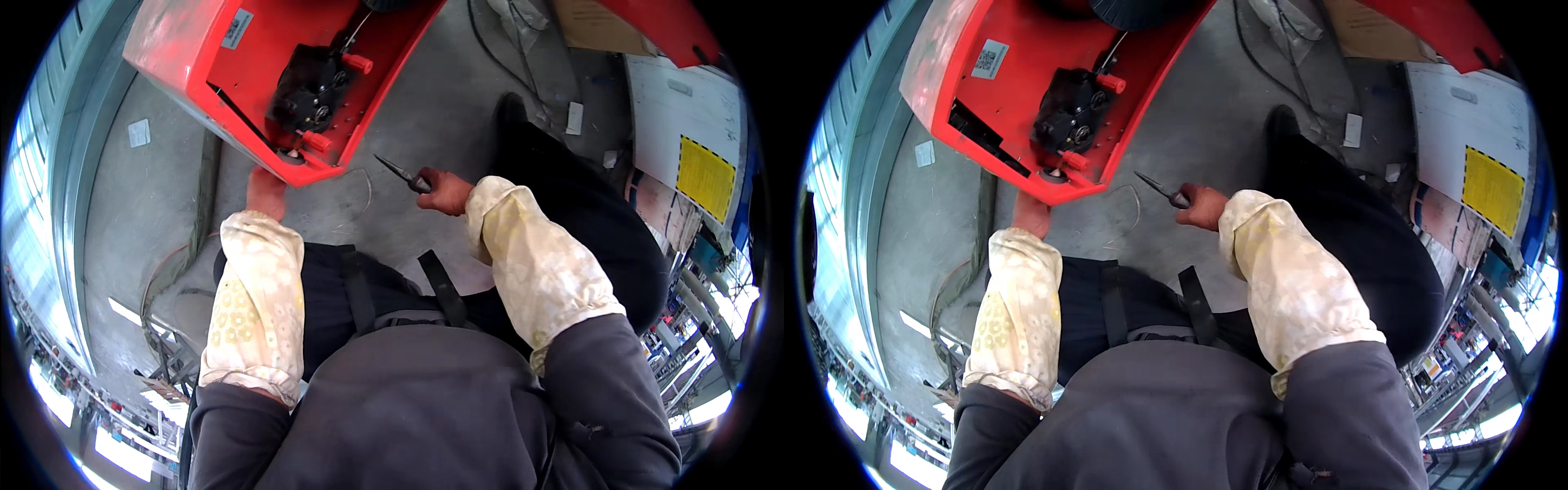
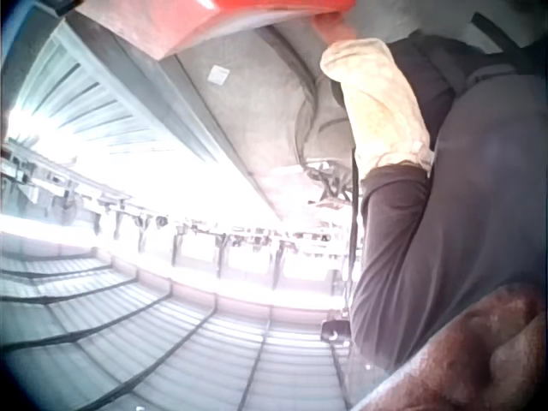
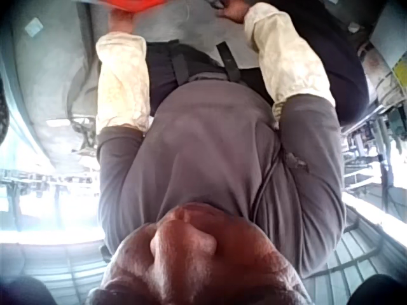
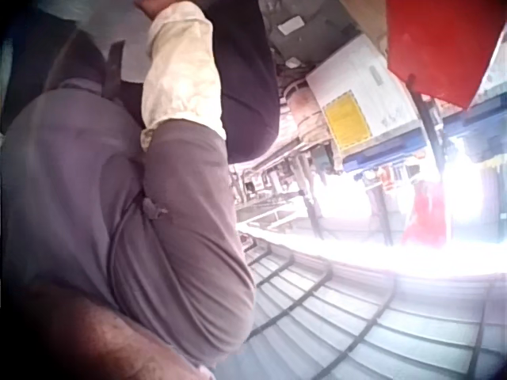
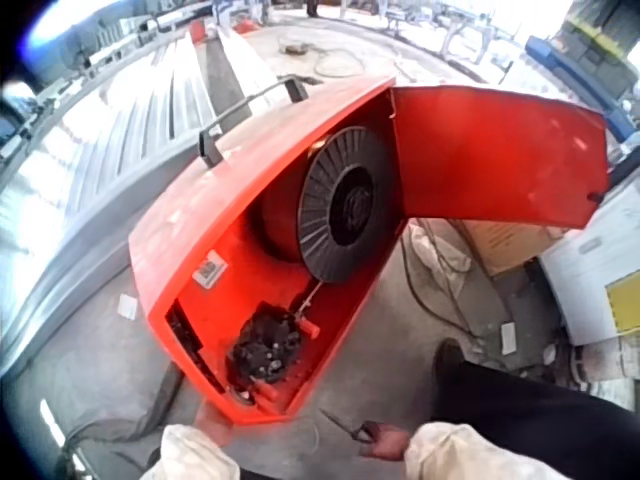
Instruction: The person kneels in front of a red machine, opens its side panel, and uses a screwdriver to adjust internal components. They interact with a touchscreen display, then continue tightening screws and repositioning parts inside the machine.
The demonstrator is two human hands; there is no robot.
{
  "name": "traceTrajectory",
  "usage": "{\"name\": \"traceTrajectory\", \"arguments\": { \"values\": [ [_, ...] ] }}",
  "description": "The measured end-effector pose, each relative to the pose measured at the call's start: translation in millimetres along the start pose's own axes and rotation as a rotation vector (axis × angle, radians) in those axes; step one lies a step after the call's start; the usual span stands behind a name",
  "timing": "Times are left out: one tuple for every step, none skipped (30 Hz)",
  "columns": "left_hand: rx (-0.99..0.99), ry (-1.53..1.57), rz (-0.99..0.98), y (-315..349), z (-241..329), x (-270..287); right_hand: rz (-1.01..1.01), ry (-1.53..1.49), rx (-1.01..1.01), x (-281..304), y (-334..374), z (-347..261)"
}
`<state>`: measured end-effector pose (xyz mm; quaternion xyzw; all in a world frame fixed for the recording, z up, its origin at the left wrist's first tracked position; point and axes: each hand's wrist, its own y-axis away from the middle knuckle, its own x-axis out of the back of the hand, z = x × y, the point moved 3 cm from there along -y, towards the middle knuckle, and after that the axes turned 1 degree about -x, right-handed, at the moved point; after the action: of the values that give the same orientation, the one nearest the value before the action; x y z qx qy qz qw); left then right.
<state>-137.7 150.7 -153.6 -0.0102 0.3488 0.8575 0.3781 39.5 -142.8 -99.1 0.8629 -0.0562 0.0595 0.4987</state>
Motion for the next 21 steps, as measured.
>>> {"name": "traceTrajectory", "arguments": {
  "values": [
    [0.015, -0.055, 0.017, 6, 12, -13, 0.011, 0.015, -0.002, 8, 9, -10],
    [0.028, -0.119, 0.043, 10, 21, -18, 0.015, 0.027, 0.004, 11, 12, -19],
    [0.049, -0.124, 0.041, 8, 19, -18, 0.019, 0.038, 0.011, 12, 13, -25],
    [0.070, -0.129, 0.040, 5, 15, -13, 0.029, 0.098, 0.044, 12, 12, -30],
    [0.089, -0.135, 0.045, 3, 12, -6, 0.054, 0.149, 0.116, 9, 5, -33],
    [0.111, -0.138, 0.030, 1, 8, -2, 0.077, 0.194, 0.183, 1, -2, -34],
    [0.134, -0.141, 0.015, -3, 5, 2, 0.099, 0.240, 0.251, -6, -9, -35],
    [0.101, -0.152, 0.030, -3, 6, 5, 0.036, 0.240, 0.220, -10, -13, -47],
    [0.070, -0.160, 0.039, -2, 9, 2, 0.035, 0.234, 0.197, -11, -14, -57],
    [-0.016, -0.172, 0.067, -1, 8, -6, 0.033, 0.229, 0.176, -14, -14, -67],
    [-0.095, -0.184, 0.093, 4, 9, -13, 0.029, 0.220, 0.148, -18, -15, -74],
    [-0.059, -0.191, 0.109, 6, 10, -17, 0.043, 0.231, 0.112, -22, -19, -79],
    [-0.024, -0.198, 0.125, 9, 13, -19, 0.045, 0.265, 0.087, -26, -21, -84],
    [0.008, -0.202, 0.136, 9, 14, -21, 0.054, 0.301, 0.060, -27, -21, -89],
    [0.030, -0.143, 0.080, 6, 12, -18, 0.063, 0.338, 0.032, -27, -22, -95],
    [0.052, -0.084, 0.022, 2, 8, -9, 0.039, 0.344, -0.016, -27, -24, -100],
    [0.068, -0.054, 0.006, 3, 7, -6, 0.039, 0.344, -0.026, -27, -24, -106],
    [0.085, -0.025, -0.013, 3, 6, -4, 0.039, 0.344, -0.037, -26, -24, -112],
    [0.093, -0.024, 0.004, 3, 4, -2, 0.040, 0.343, -0.049, -25, -24, -117],
    [0.101, -0.052, -0.012, 1, 3, 2, -0.046, 0.411, -0.038, -15, -13, -136],
    [0.109, -0.081, -0.026, 0, 2, 4, 0.001, 0.396, -0.058, -17, -17, -138]
  ]
}}
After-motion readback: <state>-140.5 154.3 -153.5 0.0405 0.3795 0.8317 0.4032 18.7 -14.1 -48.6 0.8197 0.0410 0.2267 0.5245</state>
